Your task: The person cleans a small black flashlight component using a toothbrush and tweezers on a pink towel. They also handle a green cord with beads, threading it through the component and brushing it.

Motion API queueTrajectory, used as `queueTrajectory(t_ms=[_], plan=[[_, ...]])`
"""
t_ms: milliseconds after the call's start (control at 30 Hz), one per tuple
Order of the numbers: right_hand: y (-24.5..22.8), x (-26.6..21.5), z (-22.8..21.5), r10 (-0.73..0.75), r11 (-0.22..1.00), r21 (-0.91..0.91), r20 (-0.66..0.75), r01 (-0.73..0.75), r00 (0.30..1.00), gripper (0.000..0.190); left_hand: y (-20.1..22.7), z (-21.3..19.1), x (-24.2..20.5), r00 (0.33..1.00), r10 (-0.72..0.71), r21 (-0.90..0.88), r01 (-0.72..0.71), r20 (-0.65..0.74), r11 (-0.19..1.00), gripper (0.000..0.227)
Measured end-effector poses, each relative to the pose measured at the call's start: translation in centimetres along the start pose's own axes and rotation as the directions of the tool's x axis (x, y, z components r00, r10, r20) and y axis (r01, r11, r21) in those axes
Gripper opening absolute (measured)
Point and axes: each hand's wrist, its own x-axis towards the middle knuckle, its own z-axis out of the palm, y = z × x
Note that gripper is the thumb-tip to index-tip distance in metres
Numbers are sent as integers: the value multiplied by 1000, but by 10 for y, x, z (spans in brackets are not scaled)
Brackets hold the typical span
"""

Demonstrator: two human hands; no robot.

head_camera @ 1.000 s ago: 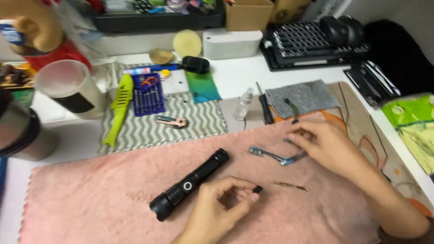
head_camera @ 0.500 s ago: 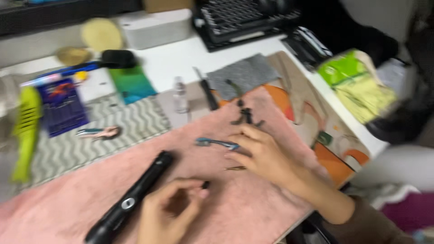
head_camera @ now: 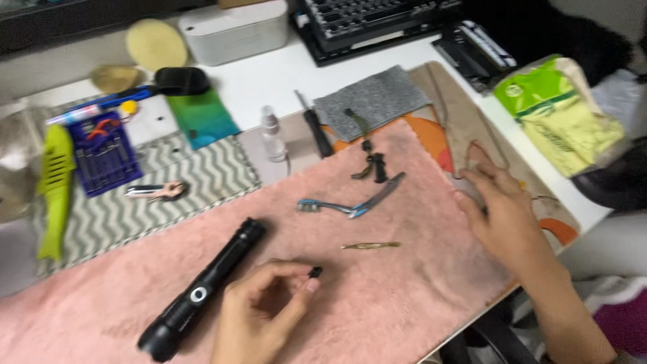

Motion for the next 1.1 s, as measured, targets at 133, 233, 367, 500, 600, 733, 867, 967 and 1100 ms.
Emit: queueTrajectory(t_ms=[133,233,367,500,600,733,867,967,1100], plan=[[-63,19,-15,-15,989,143,-81,26,997,35,5,-3,-3,998,-59,-68,57,-28,996,13],[-105,34,-20,-64,961,257,-155,103,986,25,1,-2,-2,999,-31,-59,32,6,998,13],[-133,60,-7,-36,980,198,45,26,998,37,-11,3,-3,999,21,-63,-23,-26,998,14],[-151,88,-9,118,990,-109,297,-89,947,34,-5,2,-3,999,-19,-104,15,-42,994,12],[-146,103,-11,187,978,25,325,-206,927,26,-1,-2,-3,995,-100,-78,98,-19,992,14],[-127,101,-14,265,847,386,291,-366,920,23,7,-3,-2,998,-70,-109,70,1,992,13],[-83,89,-28,272,779,542,162,-316,949,47,11,-4,-2,998,-67,-69,68,14,995,13],[-68,75,-44,285,707,619,192,-342,939,45,18,-4,0,998,-68,-78,67,-7,995,14],[-101,51,-70,222,625,738,143,-253,965,37,21,-3,1,996,-83,-179,76,-34,981,16]])
